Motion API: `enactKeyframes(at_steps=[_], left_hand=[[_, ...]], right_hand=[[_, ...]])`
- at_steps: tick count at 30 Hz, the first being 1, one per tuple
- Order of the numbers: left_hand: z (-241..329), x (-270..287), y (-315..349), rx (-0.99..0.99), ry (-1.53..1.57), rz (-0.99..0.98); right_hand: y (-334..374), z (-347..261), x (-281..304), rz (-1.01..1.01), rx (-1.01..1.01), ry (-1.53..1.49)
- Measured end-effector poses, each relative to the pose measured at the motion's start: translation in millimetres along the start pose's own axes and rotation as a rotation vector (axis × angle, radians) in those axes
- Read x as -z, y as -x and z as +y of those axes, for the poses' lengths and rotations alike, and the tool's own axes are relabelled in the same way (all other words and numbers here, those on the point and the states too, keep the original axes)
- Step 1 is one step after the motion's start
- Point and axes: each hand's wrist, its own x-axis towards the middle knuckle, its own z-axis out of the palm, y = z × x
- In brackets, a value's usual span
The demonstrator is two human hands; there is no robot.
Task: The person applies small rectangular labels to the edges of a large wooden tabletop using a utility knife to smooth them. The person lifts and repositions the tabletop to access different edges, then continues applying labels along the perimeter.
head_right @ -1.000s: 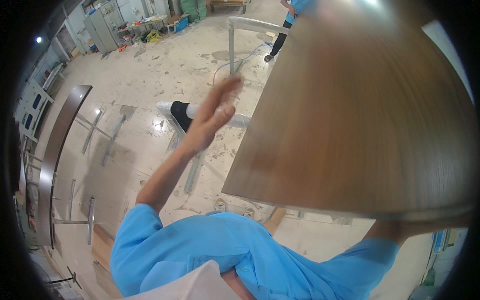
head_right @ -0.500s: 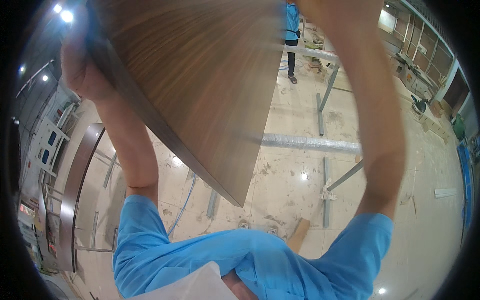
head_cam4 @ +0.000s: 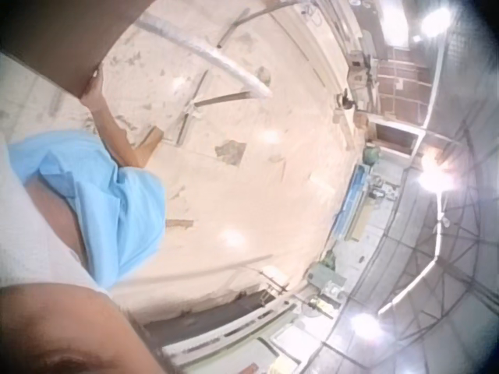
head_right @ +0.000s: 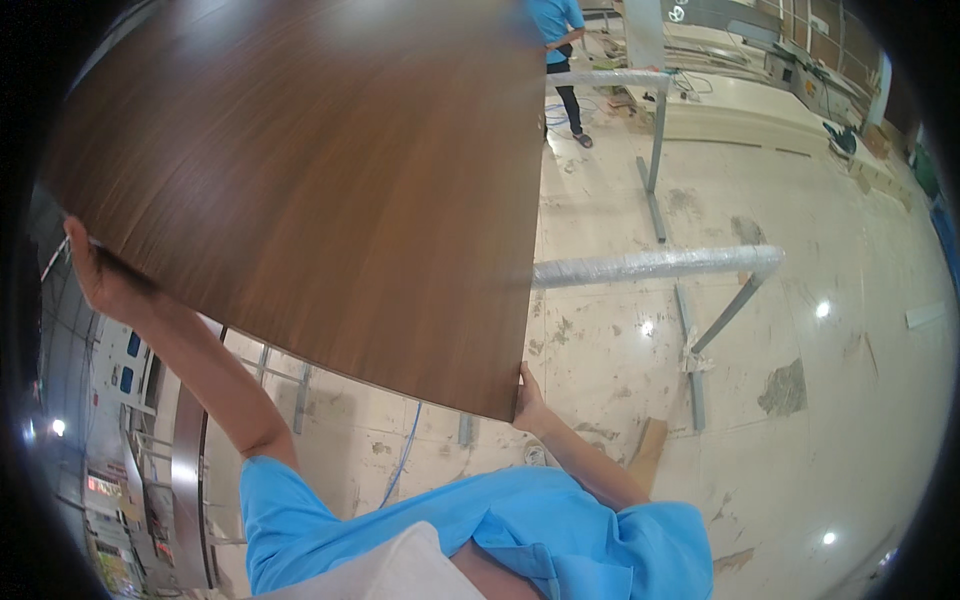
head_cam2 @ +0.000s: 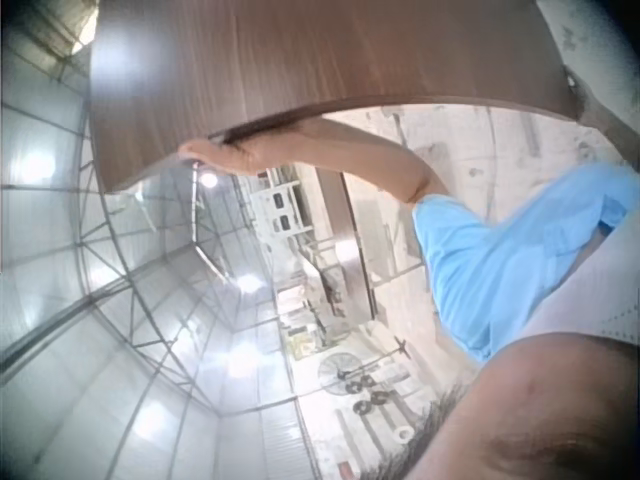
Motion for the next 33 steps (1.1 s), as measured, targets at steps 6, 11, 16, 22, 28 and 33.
enactKeyframes(at_steps=[6,11,16,22,28,33], left_hand=[[-12,36,-17,0.057,-0.124,0.02],[-12,51,-11,0.324,0.004,0.23],[-29,90,21,0.395,-0.048,0.317],[-52,151,74,0.491,0.034,0.473],[-93,249,188,0.72,0.214,0.539],[-129,278,338,0.809,0.08,0.313]], right_hand=[[6,1,-28,0.067,-0.018,-0.104],[39,-21,-27,0.164,0.153,0.1],[108,-60,-17,0.407,0.226,0.31],[140,-85,9,0.529,0.263,0.492],[208,-115,46,0.676,0.317,0.66],[278,-157,62,0.892,0.372,0.873]])
